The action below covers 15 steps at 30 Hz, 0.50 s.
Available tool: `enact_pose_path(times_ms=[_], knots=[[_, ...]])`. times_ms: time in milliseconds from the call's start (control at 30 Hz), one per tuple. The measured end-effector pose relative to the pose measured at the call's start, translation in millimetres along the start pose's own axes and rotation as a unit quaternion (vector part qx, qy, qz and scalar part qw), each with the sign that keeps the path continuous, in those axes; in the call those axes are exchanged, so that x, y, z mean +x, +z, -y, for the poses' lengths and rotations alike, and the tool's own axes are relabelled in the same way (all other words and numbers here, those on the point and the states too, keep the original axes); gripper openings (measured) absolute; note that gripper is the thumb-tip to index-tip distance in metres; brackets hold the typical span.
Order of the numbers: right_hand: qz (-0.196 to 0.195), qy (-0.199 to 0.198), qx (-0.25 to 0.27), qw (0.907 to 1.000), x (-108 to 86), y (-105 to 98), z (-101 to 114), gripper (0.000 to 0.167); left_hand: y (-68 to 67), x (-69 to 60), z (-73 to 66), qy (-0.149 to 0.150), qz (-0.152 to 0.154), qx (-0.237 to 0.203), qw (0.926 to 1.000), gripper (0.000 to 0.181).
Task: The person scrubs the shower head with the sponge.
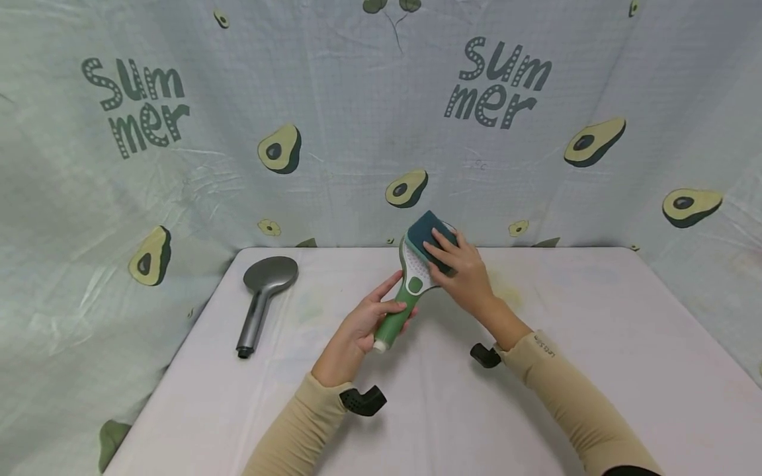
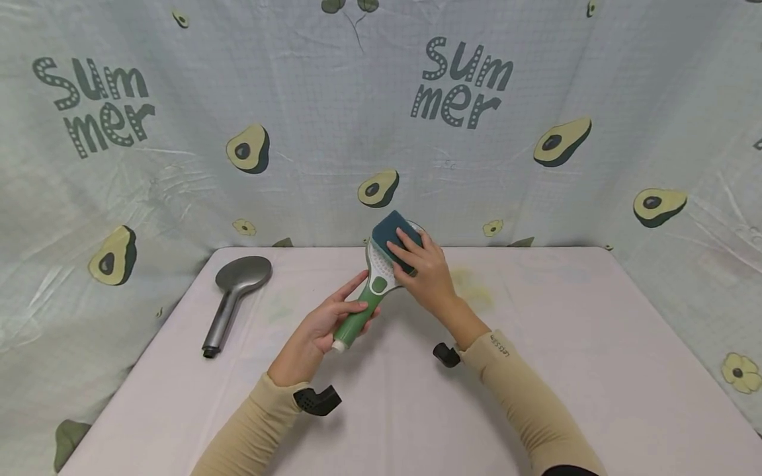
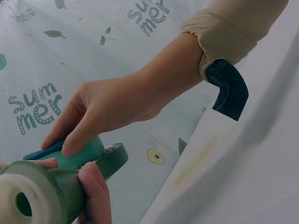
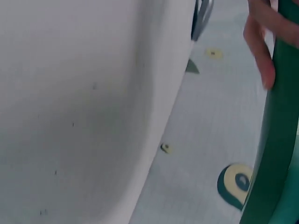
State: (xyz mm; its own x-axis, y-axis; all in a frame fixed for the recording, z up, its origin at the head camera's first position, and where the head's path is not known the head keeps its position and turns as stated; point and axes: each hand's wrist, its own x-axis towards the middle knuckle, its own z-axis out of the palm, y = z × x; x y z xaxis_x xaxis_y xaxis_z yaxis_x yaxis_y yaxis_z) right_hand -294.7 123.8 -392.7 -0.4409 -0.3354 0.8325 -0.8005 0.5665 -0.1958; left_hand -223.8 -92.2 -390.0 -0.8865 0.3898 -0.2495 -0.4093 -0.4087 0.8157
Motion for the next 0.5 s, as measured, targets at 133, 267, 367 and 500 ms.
enact_pose_path(times_ms=[133, 267, 367, 500], knots=[[0.010, -0.024, -0.001, 0.9997, 1.9, 1, 5, 0.040, 1.0, 0.3, -0.6, 0.000, 0.002, 0.002, 1.0000, 0.070], [0.007, -0.003, -0.008, 0.9999, 3.1, -2, -1, 0.040, 1.2, 2.0, 0.6, -0.002, 0.005, 0.003, 1.0000, 0.070], [0.004, 0.026, -0.014, 0.9996, 2.2, -3, -7, 0.040, 1.3, 2.2, 2.9, -0.005, 0.005, 0.003, 1.0000, 0.069], [0.005, 0.035, -0.019, 0.9992, 1.6, 0, -5, 0.040, 1.4, 1.2, 4.9, -0.006, 0.003, 0.002, 1.0000, 0.069]])
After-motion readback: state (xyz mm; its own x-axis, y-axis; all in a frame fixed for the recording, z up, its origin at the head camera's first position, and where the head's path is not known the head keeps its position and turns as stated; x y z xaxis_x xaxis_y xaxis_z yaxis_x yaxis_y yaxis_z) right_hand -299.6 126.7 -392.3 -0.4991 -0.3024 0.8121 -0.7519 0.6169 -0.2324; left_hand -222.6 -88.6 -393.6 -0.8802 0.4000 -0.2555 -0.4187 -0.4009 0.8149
